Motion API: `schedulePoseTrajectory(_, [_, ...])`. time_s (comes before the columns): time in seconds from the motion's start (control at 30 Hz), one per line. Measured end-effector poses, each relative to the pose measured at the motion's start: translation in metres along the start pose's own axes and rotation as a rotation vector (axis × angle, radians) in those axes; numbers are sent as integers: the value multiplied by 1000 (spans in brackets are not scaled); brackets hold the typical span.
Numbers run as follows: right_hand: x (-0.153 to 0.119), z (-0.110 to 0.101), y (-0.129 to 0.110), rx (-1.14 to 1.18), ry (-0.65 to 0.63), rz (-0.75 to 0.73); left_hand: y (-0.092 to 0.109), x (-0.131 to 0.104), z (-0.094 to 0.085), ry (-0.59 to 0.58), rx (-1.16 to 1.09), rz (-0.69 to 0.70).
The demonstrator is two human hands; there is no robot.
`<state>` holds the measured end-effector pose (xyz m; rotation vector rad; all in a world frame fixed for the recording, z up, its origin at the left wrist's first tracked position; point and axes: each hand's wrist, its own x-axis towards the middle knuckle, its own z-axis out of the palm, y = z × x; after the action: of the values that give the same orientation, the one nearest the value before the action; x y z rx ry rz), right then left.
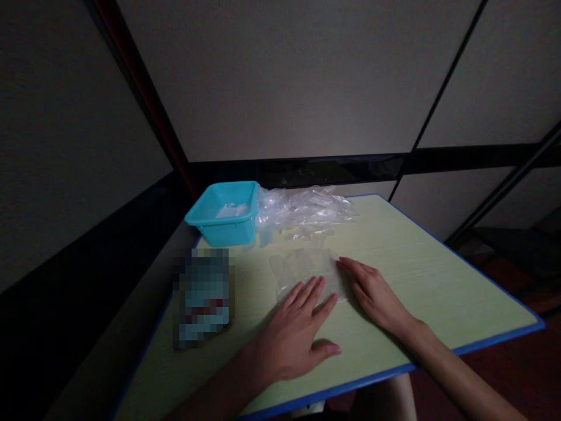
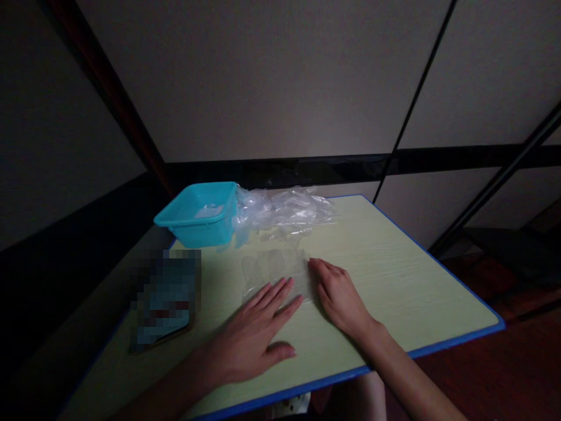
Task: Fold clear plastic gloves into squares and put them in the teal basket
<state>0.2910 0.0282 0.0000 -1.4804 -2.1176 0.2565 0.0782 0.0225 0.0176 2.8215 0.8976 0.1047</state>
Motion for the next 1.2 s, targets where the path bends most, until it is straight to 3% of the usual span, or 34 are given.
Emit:
schedulePoseTrajectory(0.33, [1, -2, -4, -34, -14, 4, 1, 1, -2, 31, 4, -4])
schedulePoseTrajectory(0.47, [1, -1, -3, -33, -11, 9, 5, 11, -3, 76, 7, 65])
schedulePoseTrajectory(0.7, [1, -3, -6, -30, -12, 21, 5, 20, 5, 63, -31, 95])
schedulePoseTrajectory(0.9, [0, -3, -6, -27, 0, 15, 7, 20, 1, 53, -28, 97])
schedulePoseTrajectory(1.03, [0, -2, -4, -25, -6, 1, 6, 11, -3, 72, 38, 45])
schedulePoseTrajectory(1.2, [0, -1, -2, -23, 1, -10, 2, -18, 0, 144, 118, -146])
